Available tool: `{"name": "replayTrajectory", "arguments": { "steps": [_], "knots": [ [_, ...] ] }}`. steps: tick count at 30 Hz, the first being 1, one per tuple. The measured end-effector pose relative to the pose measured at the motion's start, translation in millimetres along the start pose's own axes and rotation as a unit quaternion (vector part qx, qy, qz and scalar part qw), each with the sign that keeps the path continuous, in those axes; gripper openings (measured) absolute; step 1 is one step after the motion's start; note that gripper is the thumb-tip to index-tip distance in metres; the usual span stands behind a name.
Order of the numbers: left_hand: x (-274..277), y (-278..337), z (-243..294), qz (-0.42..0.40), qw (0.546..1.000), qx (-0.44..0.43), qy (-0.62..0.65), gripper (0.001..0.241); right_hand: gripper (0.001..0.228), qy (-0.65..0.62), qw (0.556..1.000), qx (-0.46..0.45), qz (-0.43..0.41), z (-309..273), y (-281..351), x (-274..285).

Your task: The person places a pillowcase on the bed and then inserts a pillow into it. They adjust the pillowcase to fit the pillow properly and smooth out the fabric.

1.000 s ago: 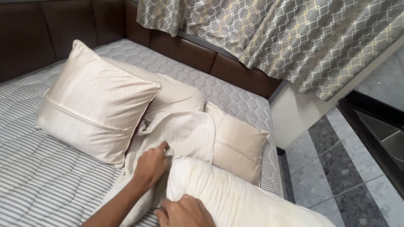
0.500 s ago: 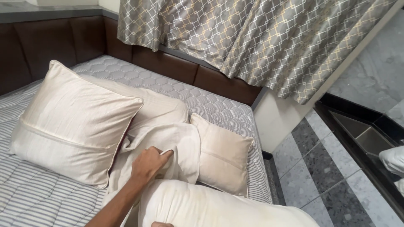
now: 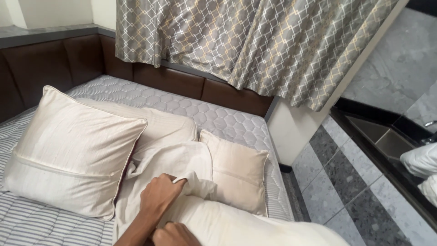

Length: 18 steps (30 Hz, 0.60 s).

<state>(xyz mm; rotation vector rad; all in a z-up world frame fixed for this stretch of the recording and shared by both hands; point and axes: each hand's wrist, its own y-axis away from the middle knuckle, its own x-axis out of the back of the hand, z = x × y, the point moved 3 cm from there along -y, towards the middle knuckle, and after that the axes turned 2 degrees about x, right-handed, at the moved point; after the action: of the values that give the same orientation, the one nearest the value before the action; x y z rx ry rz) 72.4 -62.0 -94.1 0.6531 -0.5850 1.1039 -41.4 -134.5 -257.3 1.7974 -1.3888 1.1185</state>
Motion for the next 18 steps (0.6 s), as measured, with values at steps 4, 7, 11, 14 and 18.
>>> {"name": "replayTrajectory", "arguments": {
  "steps": [4, 7, 11, 14, 18],
  "knots": [
    [-7.4, 2.4, -20.5, 0.022, 1.0, 0.007, 0.006, 0.053, 0.025, -0.047, 0.999, -0.003, -0.014, -51.3, -15.9, 76.6],
    [-12.0, -1.4, -32.6, 0.03, 0.999, 0.009, 0.002, 0.052, 0.021, -0.078, 0.997, -0.006, -0.015, -51.9, -16.4, 98.7],
    [-15.2, -3.3, -39.0, 0.046, 0.998, 0.035, 0.012, 0.053, 0.019, -0.084, 0.996, -0.019, 0.016, -42.3, -19.1, 107.2],
    [-18.7, -4.1, -37.1, 0.061, 0.998, 0.014, 0.031, 0.05, 0.019, 0.008, 0.975, 0.001, 0.223, -32.4, -21.1, 111.6],
    [-35.5, -3.8, -41.4, 0.105, 0.994, -0.006, 0.029, 0.048, 0.034, -0.005, 0.942, -0.063, 0.331, -42.7, -23.4, 138.9]
  ]
}}
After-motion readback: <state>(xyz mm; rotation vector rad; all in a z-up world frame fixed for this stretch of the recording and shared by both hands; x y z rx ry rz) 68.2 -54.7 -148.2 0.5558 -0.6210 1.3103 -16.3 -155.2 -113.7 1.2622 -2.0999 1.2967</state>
